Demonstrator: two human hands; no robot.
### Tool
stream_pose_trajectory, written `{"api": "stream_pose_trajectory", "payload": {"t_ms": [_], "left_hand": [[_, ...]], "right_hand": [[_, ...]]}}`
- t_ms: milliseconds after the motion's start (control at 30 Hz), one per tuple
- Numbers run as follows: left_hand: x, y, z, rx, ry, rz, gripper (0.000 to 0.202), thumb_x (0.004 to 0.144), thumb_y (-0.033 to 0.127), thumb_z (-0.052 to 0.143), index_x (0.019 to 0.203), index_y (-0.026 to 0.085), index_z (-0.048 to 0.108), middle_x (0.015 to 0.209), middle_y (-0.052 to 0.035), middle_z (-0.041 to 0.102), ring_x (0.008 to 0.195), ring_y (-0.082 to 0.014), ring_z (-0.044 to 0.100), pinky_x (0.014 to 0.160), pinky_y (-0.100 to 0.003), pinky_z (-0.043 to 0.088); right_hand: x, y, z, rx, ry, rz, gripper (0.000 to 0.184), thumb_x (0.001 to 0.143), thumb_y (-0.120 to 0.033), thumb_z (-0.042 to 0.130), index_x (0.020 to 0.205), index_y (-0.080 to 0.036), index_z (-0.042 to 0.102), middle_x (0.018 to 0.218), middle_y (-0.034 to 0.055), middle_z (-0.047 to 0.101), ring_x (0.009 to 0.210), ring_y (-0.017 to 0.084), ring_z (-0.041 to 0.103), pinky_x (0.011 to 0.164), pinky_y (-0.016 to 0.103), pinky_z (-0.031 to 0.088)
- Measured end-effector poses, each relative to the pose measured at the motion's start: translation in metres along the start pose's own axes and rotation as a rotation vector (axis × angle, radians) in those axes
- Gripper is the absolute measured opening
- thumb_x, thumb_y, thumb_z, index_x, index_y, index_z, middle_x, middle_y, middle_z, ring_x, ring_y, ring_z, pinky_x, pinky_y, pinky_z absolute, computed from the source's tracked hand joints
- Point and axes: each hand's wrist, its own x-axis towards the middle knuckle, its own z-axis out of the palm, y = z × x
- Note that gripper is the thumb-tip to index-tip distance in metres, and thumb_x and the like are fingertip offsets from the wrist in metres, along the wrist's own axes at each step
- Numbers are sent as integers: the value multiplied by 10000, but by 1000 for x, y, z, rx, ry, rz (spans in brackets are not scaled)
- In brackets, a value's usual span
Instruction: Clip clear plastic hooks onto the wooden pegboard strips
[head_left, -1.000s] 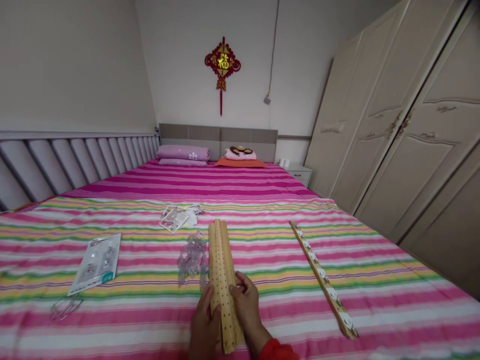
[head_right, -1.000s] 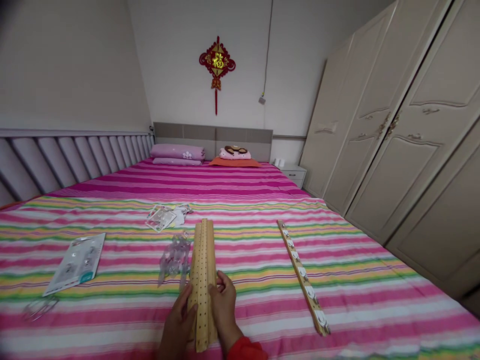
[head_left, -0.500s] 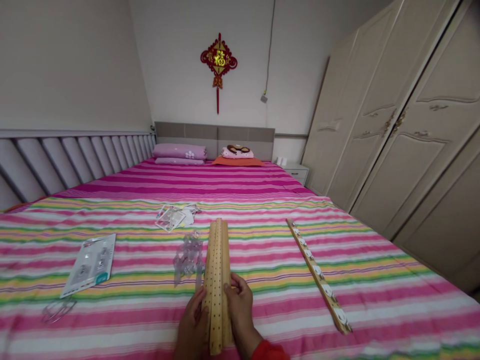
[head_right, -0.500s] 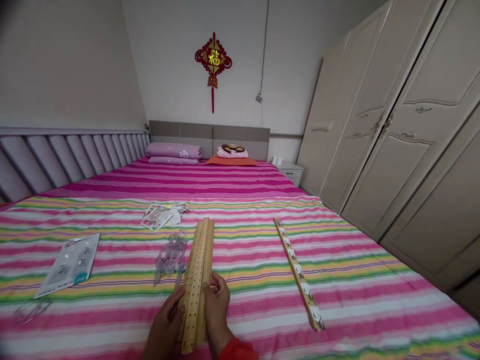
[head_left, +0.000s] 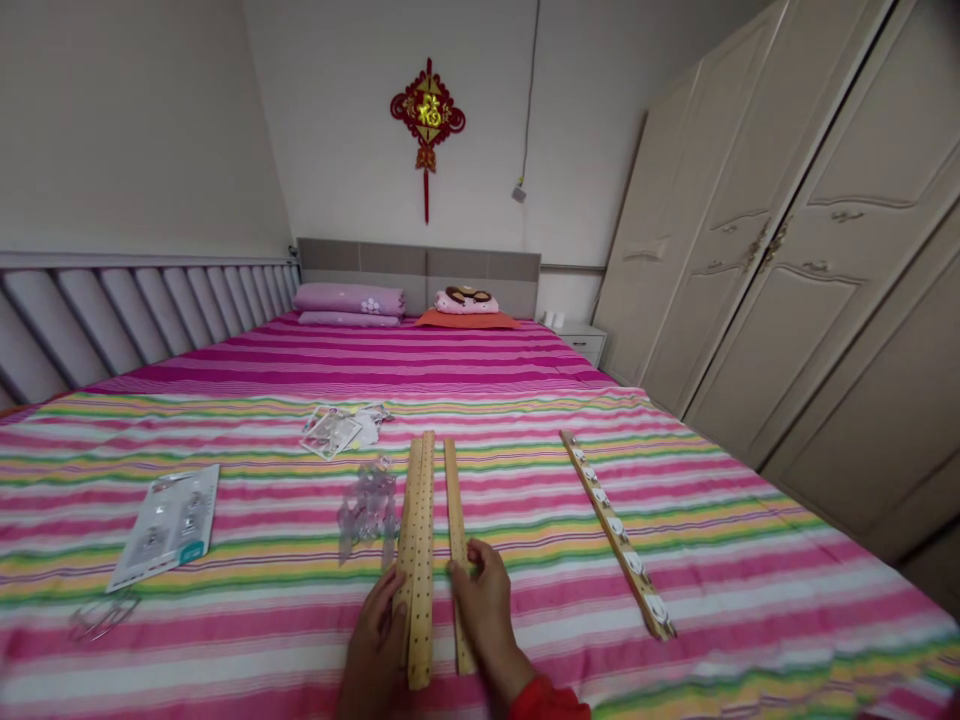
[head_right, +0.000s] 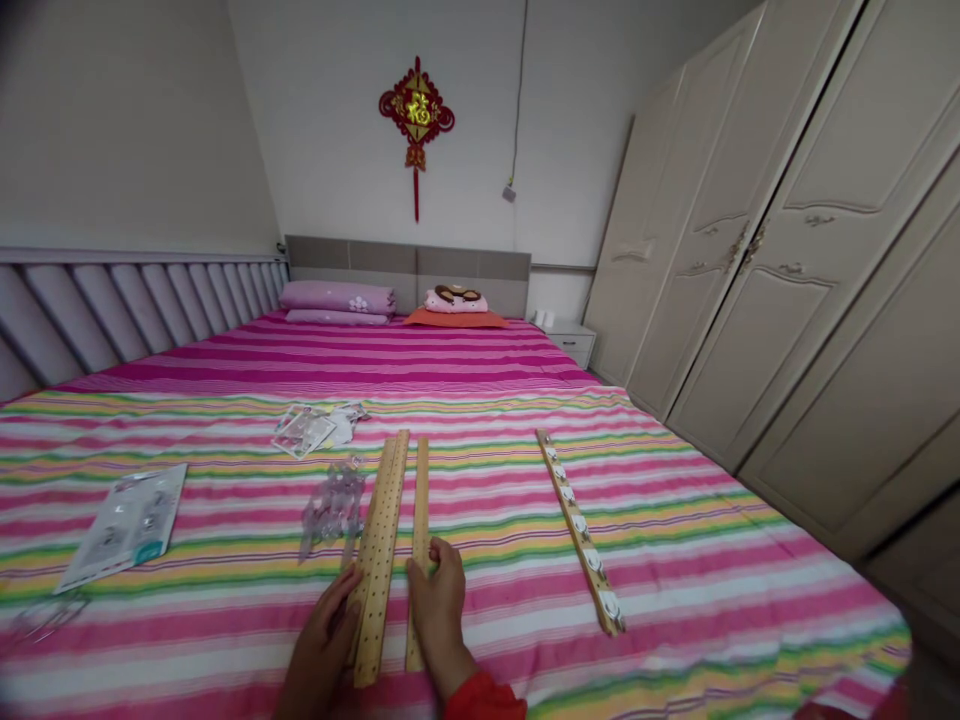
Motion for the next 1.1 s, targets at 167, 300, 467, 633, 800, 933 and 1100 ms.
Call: {"api": "stream_pose_trajectory", "payload": {"t_ms": [167, 300, 467, 633, 800, 933, 1100], "left_hand": [[-1, 1, -6, 10, -49, -3, 432, 768, 458, 562, 1091, 191, 663, 1333, -119, 551, 1268, -293, 477, 1062, -475, 392], [-2, 3, -6, -27, -55, -29, 459, 761, 491, 563, 1093, 189, 657, 1352, -115, 533, 1274, -283, 471, 1049, -433, 413], [-4, 7, -4, -62, -64, -100, 518, 745, 550, 555, 1102, 186, 646, 1385, -115, 499, 1278, -284, 465, 982, -394, 476], [-4, 8, -4, -67, -53, -66, 508, 735, 538, 577, 1087, 180, 653, 1381, -116, 506, 1264, -279, 482, 1013, -392, 449], [-4, 8, -4, -76, -48, -74, 475, 742, 525, 576, 1067, 191, 664, 1360, -121, 526, 1243, -297, 502, 969, -424, 486], [-4, 11, -4, -52, -42, -63, 487, 732, 532, 582, 1062, 184, 668, 1363, -123, 524, 1238, -290, 508, 989, -412, 471], [-5, 11, -4, -57, -44, -61, 463, 743, 505, 586, 1076, 193, 665, 1362, -113, 526, 1227, -289, 517, 996, -423, 465]], "right_hand": [[-5, -8, -7, -82, -82, -25, 301, 514, -157, 687, 814, -181, 692, 729, 30, 623, 707, 218, 576, 652, 307, 468], [5, -13, -21, 306, -210, 269, 223, 555, -240, 720, 760, -169, 672, 546, -31, 547, 519, 148, 498, 507, 256, 394], [16, -18, -41, 563, -325, 473, 166, 564, -262, 752, 635, -153, 649, 524, -22, 576, 470, 111, 480, 438, 213, 342], [21, -22, -50, 702, -313, 633, 150, 602, -257, 734, 624, -135, 649, 530, 22, 630, 476, 133, 542, 450, 216, 416], [21, -24, -54, 691, -339, 664, 174, 675, -288, 673, 665, -114, 666, 559, 67, 664, 472, 152, 571, 435, 223, 431], [19, -23, -53, 624, -329, 568, 210, 677, -326, 680, 747, -127, 675, 610, 55, 676, 529, 175, 620, 493, 253, 489], [13, -23, -48, 665, -350, 539, 254, 701, -349, 700, 795, -115, 671, 676, 72, 690, 564, 173, 645, 567, 273, 535]]}}
